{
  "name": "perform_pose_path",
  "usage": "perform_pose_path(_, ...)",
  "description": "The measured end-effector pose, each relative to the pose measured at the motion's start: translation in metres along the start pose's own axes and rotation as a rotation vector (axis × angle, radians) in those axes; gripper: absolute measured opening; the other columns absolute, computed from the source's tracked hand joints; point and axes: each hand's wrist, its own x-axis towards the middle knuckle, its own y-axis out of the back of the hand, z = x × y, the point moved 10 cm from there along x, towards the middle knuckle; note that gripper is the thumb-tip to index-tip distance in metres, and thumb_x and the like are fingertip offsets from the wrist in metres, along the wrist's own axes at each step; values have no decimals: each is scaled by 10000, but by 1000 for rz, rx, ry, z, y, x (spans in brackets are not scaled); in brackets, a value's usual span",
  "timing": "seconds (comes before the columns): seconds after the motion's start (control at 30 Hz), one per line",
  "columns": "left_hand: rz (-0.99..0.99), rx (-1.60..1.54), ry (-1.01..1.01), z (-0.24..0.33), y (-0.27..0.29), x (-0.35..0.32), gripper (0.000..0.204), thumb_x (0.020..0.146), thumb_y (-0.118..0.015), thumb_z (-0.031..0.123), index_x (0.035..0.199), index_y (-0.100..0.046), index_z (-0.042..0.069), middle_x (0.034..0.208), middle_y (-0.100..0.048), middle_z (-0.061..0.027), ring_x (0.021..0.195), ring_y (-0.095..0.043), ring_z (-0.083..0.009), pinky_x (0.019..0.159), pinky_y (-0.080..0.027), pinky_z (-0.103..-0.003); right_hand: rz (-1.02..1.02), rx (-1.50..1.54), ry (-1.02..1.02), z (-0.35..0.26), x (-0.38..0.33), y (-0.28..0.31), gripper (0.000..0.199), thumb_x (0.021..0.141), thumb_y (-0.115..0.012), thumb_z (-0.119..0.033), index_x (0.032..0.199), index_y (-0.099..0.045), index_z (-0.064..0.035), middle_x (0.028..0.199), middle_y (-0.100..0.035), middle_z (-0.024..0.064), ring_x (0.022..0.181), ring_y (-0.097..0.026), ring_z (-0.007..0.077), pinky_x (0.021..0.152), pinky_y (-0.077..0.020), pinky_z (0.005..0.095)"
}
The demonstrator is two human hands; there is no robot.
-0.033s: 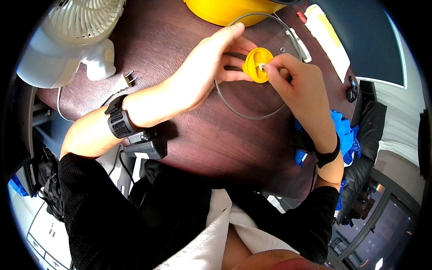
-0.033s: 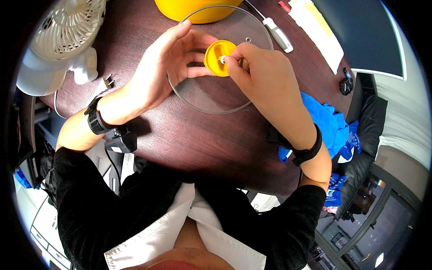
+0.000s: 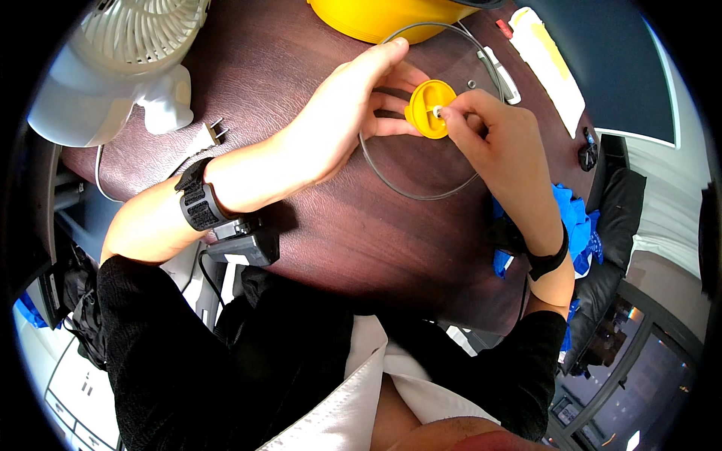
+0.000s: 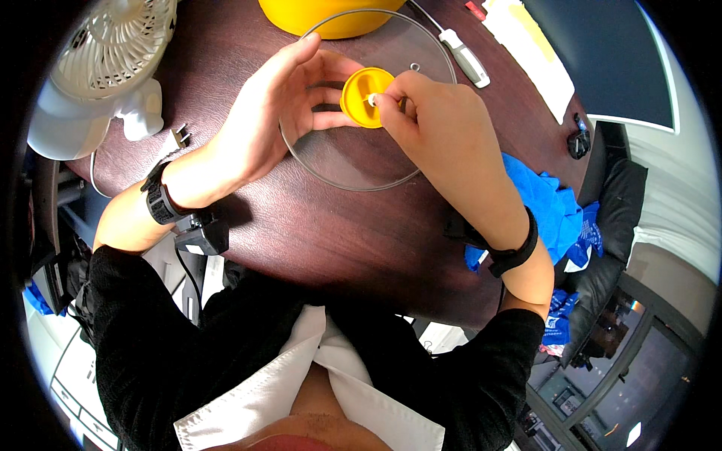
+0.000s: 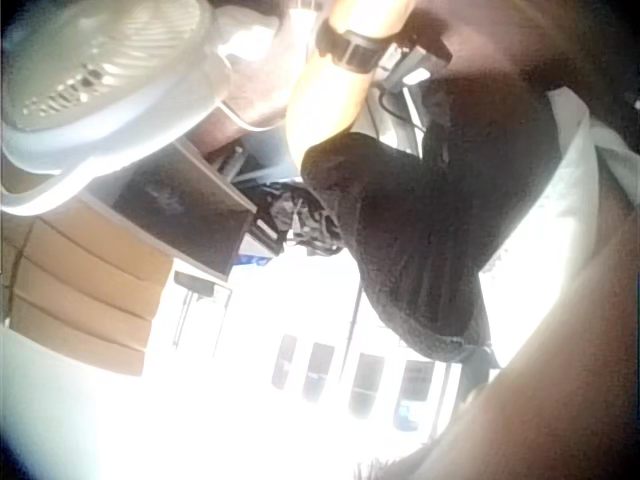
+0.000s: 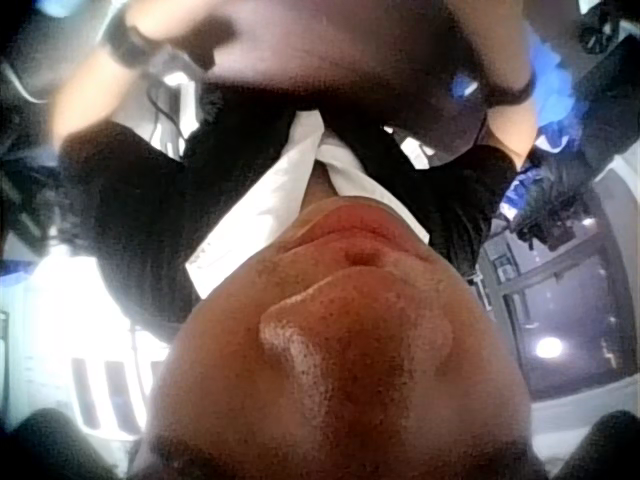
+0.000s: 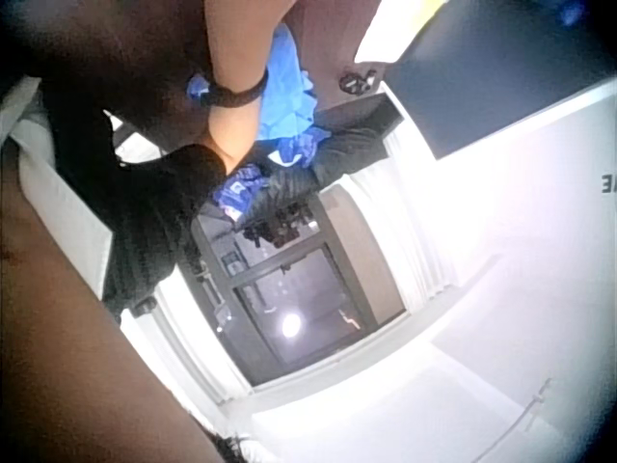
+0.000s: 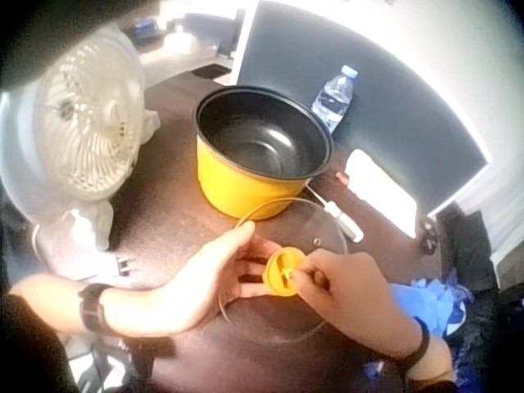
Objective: The person assembles a small kitchen appliance by attaching a yellow plastic component to a clear glass lid using a screw and a screwdriver. They then place the assembled lid onto a yellow pot.
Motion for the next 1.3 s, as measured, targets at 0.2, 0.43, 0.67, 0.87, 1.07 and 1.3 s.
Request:
perform_pose_path(0.2,8,30,24,-3,3,-1,566,965,-391,513,1133,-535,-8,1131,-569,-138,1016,-573,-220,898,-497,-367,-31,43,-8,3,0,-4,137,855,-640,-172,813,-600,-48,594,-595,100,505,-600,234,478,-443,300)
perform_pose_path(0.43,-10,46,35,-3,2,-1,563,963,-398,513,1145,-530,-3,1133,-568,-138,1008,-575,-217,895,-498,-368,-32,70,-19,2,-1,-4,137,854,-640,-157,816,-596,-33,594,-594,98,503,-598,234,469,-431,304)
perform_pose_path(0.67,30,47,36,-5,4,-1,555,968,-396,502,1173,-521,1,1147,-566,-147,1019,-573,-221,891,-500,-359,-19,59,-7,3,-2,-6,133,851,-647,-159,829,-598,-37,607,-602,96,510,-604,234,467,-430,303)
perform_pose_path(0.87,-20,33,29,-6,1,1,548,979,-380,479,1223,-488,1,1193,-550,-160,1051,-564,-222,900,-493,-366,-14,62,14,3,-5,-4,129,846,-658,-172,840,-600,-58,599,-587,83,495,-586,210,456,-415,296)
perform_pose_path(1.07,17,-6,60,-7,1,1,553,981,-377,473,1240,-481,-4,1202,-546,-158,1067,-551,-222,921,-478,-372,-32,23,8,1,-8,-7,147,830,-677,-188,858,-586,-75,572,-562,67,480,-565,203,449,-403,298)
perform_pose_path(1.3,-23,42,47,-7,1,0,586,976,-377,491,1225,-497,-26,1202,-539,-157,1058,-550,-220,926,-481,-365,15,-46,67,-1,-5,-8,153,820,-680,-191,850,-576,-83,563,-561,65,480,-573,210,447,-417,305)
